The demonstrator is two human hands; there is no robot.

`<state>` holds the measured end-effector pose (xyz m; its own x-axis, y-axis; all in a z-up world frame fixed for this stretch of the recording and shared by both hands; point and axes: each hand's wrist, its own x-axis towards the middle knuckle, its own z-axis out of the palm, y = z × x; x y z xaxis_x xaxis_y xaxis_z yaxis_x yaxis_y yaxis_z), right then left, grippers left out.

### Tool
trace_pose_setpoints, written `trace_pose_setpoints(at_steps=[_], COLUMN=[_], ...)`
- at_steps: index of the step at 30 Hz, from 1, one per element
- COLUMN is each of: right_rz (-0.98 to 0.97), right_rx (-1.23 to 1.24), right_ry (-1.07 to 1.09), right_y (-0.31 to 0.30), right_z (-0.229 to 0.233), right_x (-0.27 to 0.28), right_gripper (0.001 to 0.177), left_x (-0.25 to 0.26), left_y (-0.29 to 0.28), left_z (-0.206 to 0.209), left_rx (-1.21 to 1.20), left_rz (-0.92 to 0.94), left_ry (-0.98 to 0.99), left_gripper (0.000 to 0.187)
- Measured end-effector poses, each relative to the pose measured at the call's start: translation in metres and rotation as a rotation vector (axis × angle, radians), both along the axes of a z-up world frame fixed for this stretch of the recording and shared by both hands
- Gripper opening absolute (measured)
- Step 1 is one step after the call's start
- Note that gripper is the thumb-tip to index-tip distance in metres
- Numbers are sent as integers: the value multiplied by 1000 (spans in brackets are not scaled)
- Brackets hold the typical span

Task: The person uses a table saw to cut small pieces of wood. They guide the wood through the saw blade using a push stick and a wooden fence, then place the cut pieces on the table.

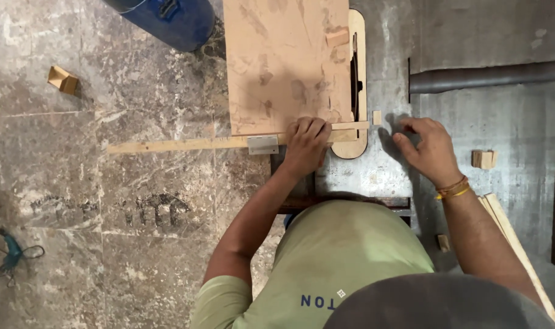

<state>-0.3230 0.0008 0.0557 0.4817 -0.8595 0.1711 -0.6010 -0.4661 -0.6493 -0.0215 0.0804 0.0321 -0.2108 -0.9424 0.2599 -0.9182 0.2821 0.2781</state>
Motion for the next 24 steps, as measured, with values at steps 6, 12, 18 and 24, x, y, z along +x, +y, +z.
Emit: trace_pose_setpoints(at_steps=[6,12,18,24], right_rz=[-21,-44,-20,-6], right_rx=[17,49,10,12], right_ry=[-49,-76,-74,-59], right_y=[-6,-9,-18,-27], right_z=[0,0,-5,-10], right_x=[-1,1,7,15], right_gripper=[28,28,28,28], left_x=[1,2,2,2], left_y=[-7,-13,-16,-17], left_z=[6,5,5,4], left_rx=[50,53,33,56], left_rz=[-31,-35,-44,-42], left_ry=[-32,-20,-22,-42], left_gripper=[56,55,55,57])
